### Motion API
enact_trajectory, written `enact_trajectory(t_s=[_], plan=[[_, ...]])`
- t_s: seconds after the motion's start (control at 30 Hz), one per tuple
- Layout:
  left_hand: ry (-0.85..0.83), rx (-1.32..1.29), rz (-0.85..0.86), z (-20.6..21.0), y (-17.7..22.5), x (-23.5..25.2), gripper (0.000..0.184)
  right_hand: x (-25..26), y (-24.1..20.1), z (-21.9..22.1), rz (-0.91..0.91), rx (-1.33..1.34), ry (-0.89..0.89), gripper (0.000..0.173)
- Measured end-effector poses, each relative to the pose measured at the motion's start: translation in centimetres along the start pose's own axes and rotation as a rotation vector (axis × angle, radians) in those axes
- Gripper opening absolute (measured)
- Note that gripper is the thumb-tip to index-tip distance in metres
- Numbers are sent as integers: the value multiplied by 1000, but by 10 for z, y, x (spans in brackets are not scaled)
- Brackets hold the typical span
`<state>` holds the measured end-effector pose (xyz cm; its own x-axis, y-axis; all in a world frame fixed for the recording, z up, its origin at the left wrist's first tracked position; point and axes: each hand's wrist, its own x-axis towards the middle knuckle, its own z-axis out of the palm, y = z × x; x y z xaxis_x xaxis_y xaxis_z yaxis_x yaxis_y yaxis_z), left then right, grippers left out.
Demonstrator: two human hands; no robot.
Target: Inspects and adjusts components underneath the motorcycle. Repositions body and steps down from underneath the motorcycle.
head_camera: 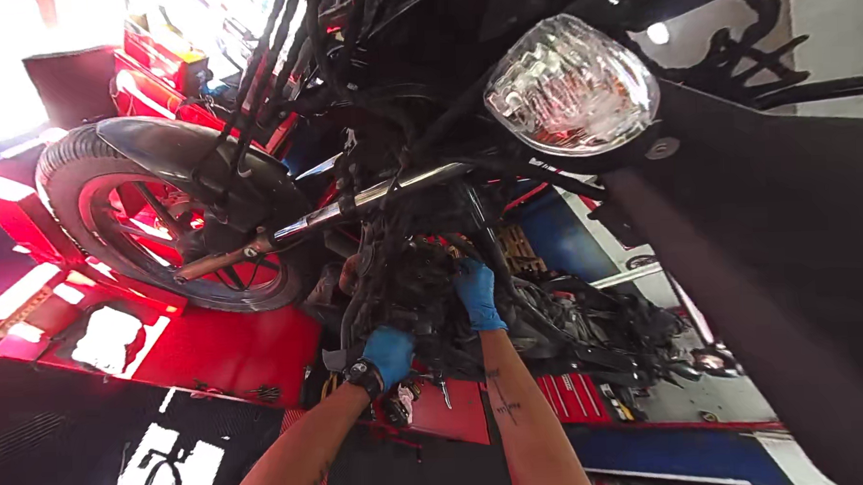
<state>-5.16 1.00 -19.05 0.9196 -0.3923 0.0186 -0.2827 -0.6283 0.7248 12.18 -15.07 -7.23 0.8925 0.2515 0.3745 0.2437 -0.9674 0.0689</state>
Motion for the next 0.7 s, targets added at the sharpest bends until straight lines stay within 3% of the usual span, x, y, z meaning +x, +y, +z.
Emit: enact_trajectory(t_s=[0.13,0.27,0.37,0.47,0.6,0.7], plan=[[0,-3,-4,-1,0,0,36,3,0,1,16,-78,30,39],[-12,9,2,-2,1,0,36,5,-2,4,42,-52,4,28],[-19,0,1,-3,0,0,36,2,-3,-1,4,15,-14,32],[-20,-1,10,-2,0,0,36,3,-4,1,36,-98,1,39],[-30,11,8,-3,0,1,36,4,-6,4,34,-93,-23,29],[-24,12,9,-4,0,1,36,3,-5,-1,-15,-35,-27,34]])
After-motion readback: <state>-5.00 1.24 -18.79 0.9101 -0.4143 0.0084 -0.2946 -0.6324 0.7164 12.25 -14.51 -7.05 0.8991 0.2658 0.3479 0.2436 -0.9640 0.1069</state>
